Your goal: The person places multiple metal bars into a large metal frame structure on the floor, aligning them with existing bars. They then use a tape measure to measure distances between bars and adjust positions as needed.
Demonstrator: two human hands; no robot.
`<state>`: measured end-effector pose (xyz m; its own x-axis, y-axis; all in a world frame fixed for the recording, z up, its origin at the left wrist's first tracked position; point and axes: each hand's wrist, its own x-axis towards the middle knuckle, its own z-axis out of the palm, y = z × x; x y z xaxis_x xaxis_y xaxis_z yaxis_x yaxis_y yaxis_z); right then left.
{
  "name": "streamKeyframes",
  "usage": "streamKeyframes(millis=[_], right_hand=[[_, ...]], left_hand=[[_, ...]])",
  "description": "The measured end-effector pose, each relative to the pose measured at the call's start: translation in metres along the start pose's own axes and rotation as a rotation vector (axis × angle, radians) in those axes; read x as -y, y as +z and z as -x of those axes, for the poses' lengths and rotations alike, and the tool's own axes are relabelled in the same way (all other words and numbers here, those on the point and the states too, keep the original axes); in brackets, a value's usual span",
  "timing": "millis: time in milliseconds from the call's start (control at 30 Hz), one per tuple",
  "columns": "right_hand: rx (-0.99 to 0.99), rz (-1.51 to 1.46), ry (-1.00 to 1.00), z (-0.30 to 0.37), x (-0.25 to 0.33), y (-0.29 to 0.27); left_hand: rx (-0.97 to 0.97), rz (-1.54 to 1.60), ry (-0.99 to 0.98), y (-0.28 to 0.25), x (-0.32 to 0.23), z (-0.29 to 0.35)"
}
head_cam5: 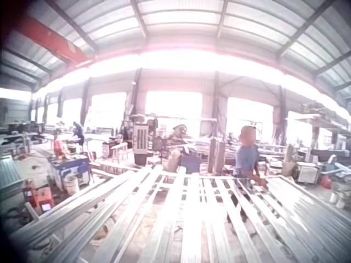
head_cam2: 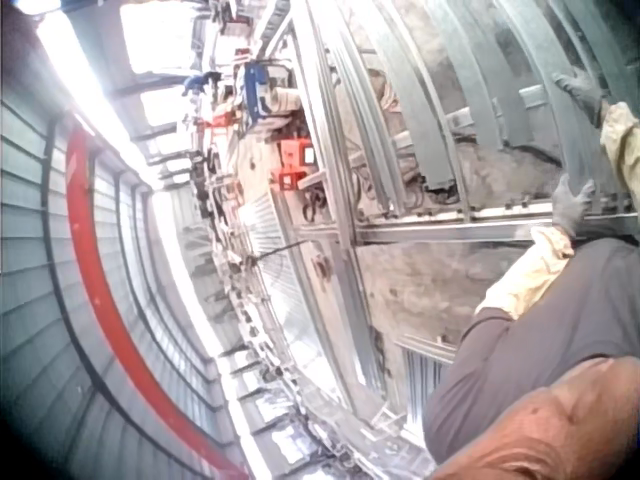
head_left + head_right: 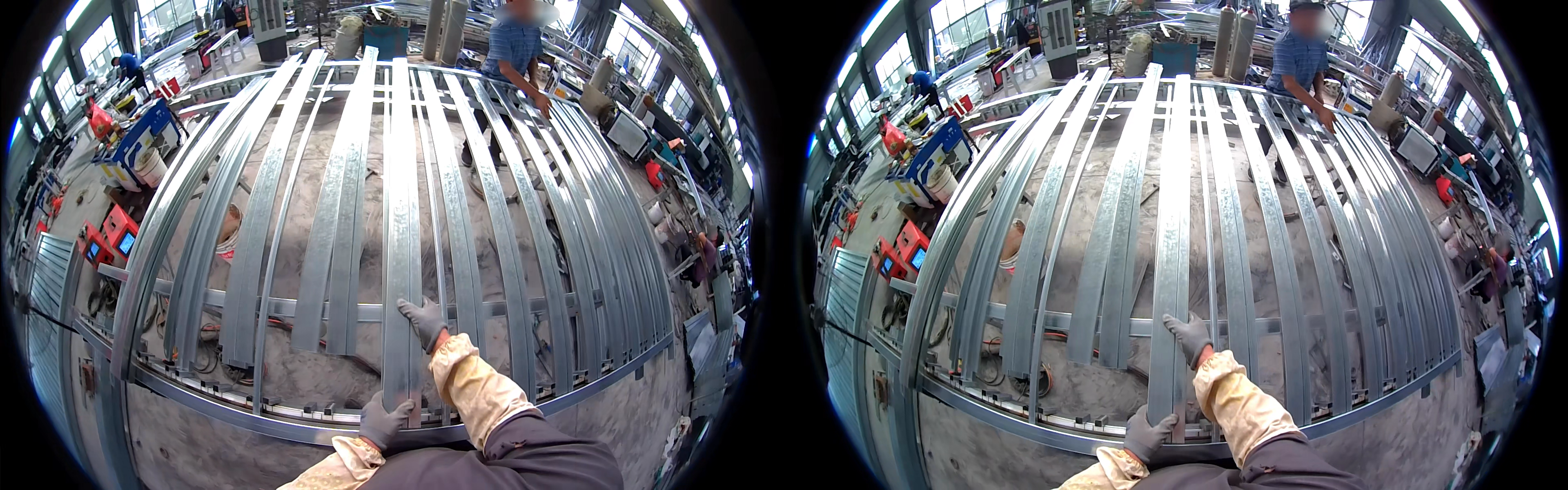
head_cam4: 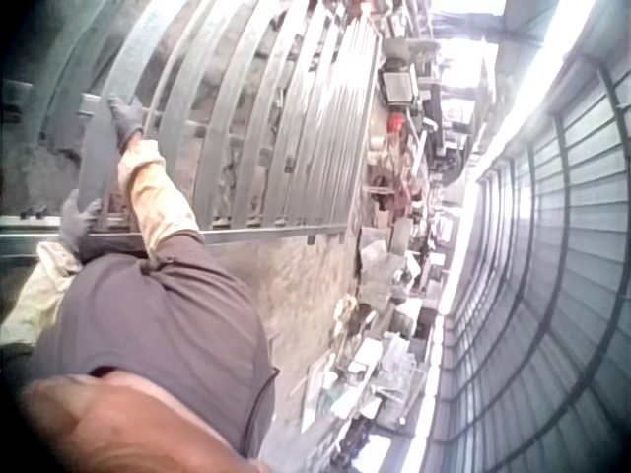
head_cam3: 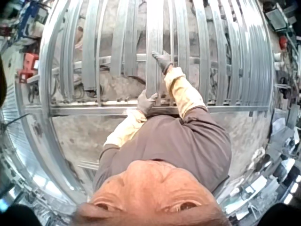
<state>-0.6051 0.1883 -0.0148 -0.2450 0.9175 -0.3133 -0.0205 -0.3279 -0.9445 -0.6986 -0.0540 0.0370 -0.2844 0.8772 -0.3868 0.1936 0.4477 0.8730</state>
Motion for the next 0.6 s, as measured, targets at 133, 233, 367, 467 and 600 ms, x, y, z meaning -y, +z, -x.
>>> streamKeyframes(millis=[133, 233, 367, 467, 600], right_hand=[[-0.001, 0.033, 0.06, 0.017, -0.019, -0.024], [-0.02, 0.115, 0.049, 0.018, -0.029, -0.046], [-0.03, 0.208, 0.019, 0.022, -0.041, -0.057], [-0.033, 0.245, 0.014, 0.035, -0.022, -0.054], [0.002, 0.252, 0.039, 0.035, -0.007, -0.052]], left_hand=[[-0.022, 0.015, -0.011, 0.032, 0.032, 0.019], [-0.016, -0.002, -0.012, 0.048, 0.024, 0.028], [-0.04, 0.031, -0.018, 0.056, 0.006, 0.044], [-0.034, 0.015, -0.017, 0.063, 0.014, 0.045], [-0.05, 0.025, -0.031, 0.065, 0.013, 0.043]])
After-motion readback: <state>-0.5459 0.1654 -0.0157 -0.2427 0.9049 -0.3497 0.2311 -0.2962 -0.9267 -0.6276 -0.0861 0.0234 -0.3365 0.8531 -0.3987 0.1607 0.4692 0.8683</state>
